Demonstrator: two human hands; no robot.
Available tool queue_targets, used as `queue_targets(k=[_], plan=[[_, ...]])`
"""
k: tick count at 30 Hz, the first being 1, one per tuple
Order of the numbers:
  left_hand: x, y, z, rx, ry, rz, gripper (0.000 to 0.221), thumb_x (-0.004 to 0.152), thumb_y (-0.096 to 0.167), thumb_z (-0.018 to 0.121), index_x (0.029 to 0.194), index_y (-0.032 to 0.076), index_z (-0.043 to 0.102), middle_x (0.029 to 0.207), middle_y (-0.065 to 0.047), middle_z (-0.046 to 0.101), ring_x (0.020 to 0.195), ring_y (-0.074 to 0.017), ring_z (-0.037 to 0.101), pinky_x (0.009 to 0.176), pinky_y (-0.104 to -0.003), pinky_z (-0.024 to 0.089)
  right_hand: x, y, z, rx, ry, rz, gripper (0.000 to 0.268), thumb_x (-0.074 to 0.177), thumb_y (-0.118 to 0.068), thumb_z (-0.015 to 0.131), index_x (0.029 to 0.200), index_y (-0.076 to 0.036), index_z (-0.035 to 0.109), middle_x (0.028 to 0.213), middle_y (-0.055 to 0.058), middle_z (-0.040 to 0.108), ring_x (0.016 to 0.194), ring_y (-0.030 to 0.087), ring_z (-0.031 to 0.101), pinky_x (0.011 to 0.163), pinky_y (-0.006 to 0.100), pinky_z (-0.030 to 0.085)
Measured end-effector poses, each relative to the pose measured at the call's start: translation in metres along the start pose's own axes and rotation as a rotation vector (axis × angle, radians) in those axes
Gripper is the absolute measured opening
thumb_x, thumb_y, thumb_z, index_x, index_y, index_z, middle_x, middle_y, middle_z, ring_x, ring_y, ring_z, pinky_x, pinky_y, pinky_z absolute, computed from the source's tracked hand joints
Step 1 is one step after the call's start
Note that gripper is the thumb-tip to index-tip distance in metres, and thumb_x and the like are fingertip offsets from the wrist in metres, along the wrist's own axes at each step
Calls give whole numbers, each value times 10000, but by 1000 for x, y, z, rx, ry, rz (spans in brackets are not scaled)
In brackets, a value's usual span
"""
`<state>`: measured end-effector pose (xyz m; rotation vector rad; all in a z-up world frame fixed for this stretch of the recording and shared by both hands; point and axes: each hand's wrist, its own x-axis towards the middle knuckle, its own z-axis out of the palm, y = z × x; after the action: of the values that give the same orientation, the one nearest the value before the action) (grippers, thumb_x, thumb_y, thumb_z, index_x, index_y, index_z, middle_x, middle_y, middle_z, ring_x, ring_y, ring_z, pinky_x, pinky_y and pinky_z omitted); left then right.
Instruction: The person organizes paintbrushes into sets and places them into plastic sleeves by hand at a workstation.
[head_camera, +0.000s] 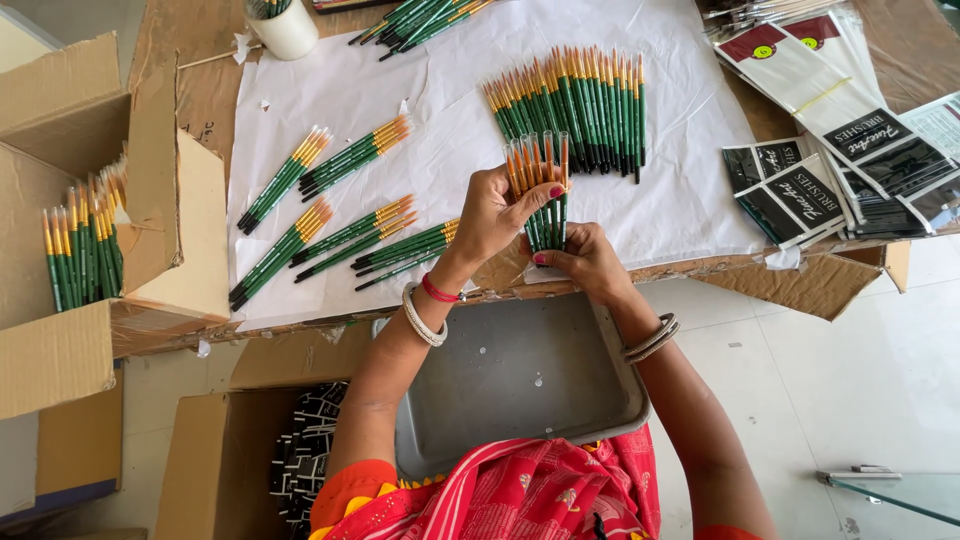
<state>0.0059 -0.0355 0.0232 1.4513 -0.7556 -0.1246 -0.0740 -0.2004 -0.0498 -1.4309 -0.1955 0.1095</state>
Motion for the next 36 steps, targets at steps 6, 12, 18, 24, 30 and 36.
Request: queue_targets(k=[6,12,18,24,30,36], plan=[[-2,6,1,-59,-15,-7,262,1043,170,667,1195,-38,711,1033,-82,778,955,-112,733,872,-269,602,-1,-8,1,14,-19,2,254,913,53,687,1161,28,733,1043,43,775,944,81,704,885,265,589],[-5,-4,2,-125,-10,-10,292,1069,188,637,1229,-48,699,1066,-97,774,983,-133,740,907,-293,614,-2,-6,-1,-33,-19,4,210,933,49,685,1133,29,744,1000,33,769,907,72,694,854,264,591],[-14,-6,15,-122,24,-24,331,1072,280,593,1146,-27,693,1018,-75,756,917,-132,722,854,-292,609,-4,25,-12,-7,6,10,143,978,52,693,1112,56,740,978,45,746,872,83,650,807,278,563],[-40,-13,10,-423,425,153,316,1055,388,603,965,90,550,701,68,518,604,-35,500,663,-240,516,-4,-9,10,201,204,-158,246,971,51,589,1212,26,626,1182,101,712,1095,151,718,1014,304,597],[-44,3,16,138,162,15,395,1057,410,668,1042,23,595,815,2,630,562,-90,481,579,-321,437,-10,15,1,295,394,-321,143,1114,-55,535,1248,-14,564,1022,71,662,755,99,555,688,239,475],[-53,-25,3,1028,75,-41,507,841,542,773,922,54,662,742,-100,665,682,-286,641,618,-420,502,-16,5,11,391,667,-449,290,1187,-339,441,1348,-99,472,806,-24,443,563,51,308,466,222,238]])
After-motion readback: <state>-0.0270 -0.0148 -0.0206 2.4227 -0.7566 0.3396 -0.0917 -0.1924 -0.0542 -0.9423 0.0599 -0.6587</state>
